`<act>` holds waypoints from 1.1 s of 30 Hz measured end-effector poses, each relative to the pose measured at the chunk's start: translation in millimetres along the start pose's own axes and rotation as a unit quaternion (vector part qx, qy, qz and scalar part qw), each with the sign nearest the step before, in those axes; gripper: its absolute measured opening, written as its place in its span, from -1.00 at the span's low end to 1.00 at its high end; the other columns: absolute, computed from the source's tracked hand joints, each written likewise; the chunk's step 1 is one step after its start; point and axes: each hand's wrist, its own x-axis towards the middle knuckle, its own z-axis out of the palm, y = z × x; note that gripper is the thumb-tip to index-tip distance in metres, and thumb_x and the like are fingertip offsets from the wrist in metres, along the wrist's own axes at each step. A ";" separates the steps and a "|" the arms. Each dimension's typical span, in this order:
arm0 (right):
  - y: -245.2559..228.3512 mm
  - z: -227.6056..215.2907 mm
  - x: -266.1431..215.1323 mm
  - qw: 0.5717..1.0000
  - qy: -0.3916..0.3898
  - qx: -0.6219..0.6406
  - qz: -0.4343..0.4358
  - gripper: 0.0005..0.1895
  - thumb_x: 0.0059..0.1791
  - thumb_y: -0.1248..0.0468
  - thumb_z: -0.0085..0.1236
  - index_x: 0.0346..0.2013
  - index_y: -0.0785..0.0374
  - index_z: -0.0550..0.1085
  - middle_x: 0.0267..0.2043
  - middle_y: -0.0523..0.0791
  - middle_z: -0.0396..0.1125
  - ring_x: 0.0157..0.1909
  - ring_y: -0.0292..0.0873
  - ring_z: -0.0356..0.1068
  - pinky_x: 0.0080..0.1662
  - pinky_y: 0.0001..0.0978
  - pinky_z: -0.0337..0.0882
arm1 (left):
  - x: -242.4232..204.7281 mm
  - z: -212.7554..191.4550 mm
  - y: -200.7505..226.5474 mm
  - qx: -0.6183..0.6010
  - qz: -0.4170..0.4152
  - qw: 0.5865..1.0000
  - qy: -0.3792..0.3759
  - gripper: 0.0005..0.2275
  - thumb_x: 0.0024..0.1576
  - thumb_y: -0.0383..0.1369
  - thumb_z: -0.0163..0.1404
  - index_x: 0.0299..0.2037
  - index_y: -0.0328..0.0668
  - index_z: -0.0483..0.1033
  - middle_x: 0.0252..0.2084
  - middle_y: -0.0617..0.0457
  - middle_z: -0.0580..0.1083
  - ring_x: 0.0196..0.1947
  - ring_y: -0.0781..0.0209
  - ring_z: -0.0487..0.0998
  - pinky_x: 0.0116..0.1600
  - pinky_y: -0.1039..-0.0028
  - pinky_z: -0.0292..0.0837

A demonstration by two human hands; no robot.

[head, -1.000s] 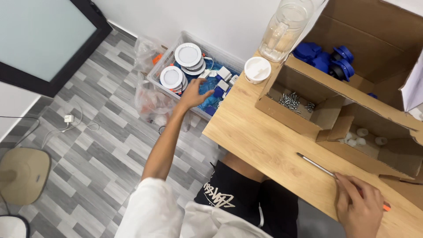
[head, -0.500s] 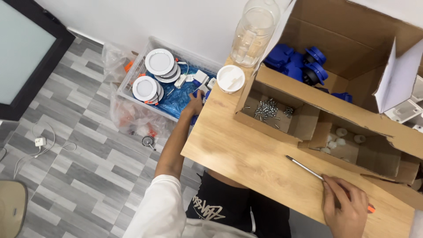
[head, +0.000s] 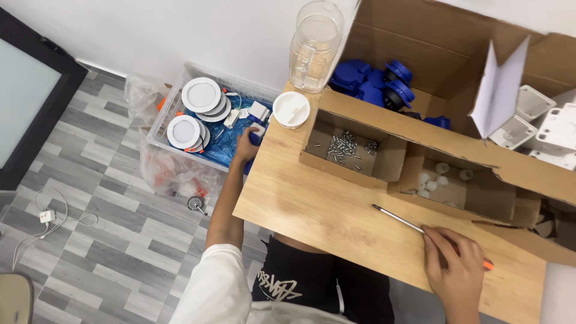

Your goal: The person uses a screwdriver to tighten screws on a white electrical box with a blue cover. They then pick up a black electrical component, inspect it, and use the screwdriver on its terminals. The person also handles a white plastic box and a blue socket cover, manipulating them with their hands and the screwdriver.

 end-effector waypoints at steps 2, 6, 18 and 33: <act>1.8 -1.0 -1.4 1.000 -0.003 0.002 0.002 -0.79 0.20 0.38 0.35 0.11 0.06 0.71 0.11 -0.18 0.51 0.07 -0.12 0.45 0.24 -0.15 0.42 | -6.6 -7.3 4.0 -0.045 -0.008 0.998 0.052 -0.45 -0.09 -0.14 0.46 0.11 0.24 0.49 0.15 -0.12 0.57 0.24 -0.07 0.43 0.31 0.25 0.34; 0.7 -3.9 -0.2 1.000 -0.006 0.008 0.003 -0.80 0.20 0.35 0.33 0.11 0.04 0.70 0.10 -0.20 0.51 0.07 -0.12 0.43 0.18 -0.18 0.39 | -46.2 -46.7 41.1 -0.228 -0.074 0.966 0.095 -0.70 0.30 -0.24 0.22 0.11 0.09 0.36 -0.08 0.01 0.47 -0.33 0.26 0.47 -0.31 0.45 0.40; -4.9 -16.5 0.3 0.999 0.024 0.044 0.014 -0.86 0.17 0.32 0.37 0.03 0.09 0.69 0.10 -0.19 0.49 0.14 -0.11 0.47 0.25 -0.14 0.39 | -193.8 -158.9 175.7 -0.503 0.132 0.849 0.092 -0.62 0.24 -0.61 0.13 -0.21 0.12 0.13 0.03 -0.01 0.41 0.13 0.06 0.52 0.04 0.21 0.73; -9.6 -28.7 -1.3 0.965 0.081 0.247 -0.024 -0.76 0.04 0.37 0.42 0.01 0.17 0.69 0.06 -0.03 0.53 0.14 0.13 0.56 0.20 -0.06 0.50 | -342.6 -40.7 328.1 -0.168 0.359 0.904 -0.158 -0.24 -0.23 -0.42 0.53 0.29 -0.21 0.59 0.20 -0.10 0.56 0.30 -0.05 0.53 0.48 0.15 0.35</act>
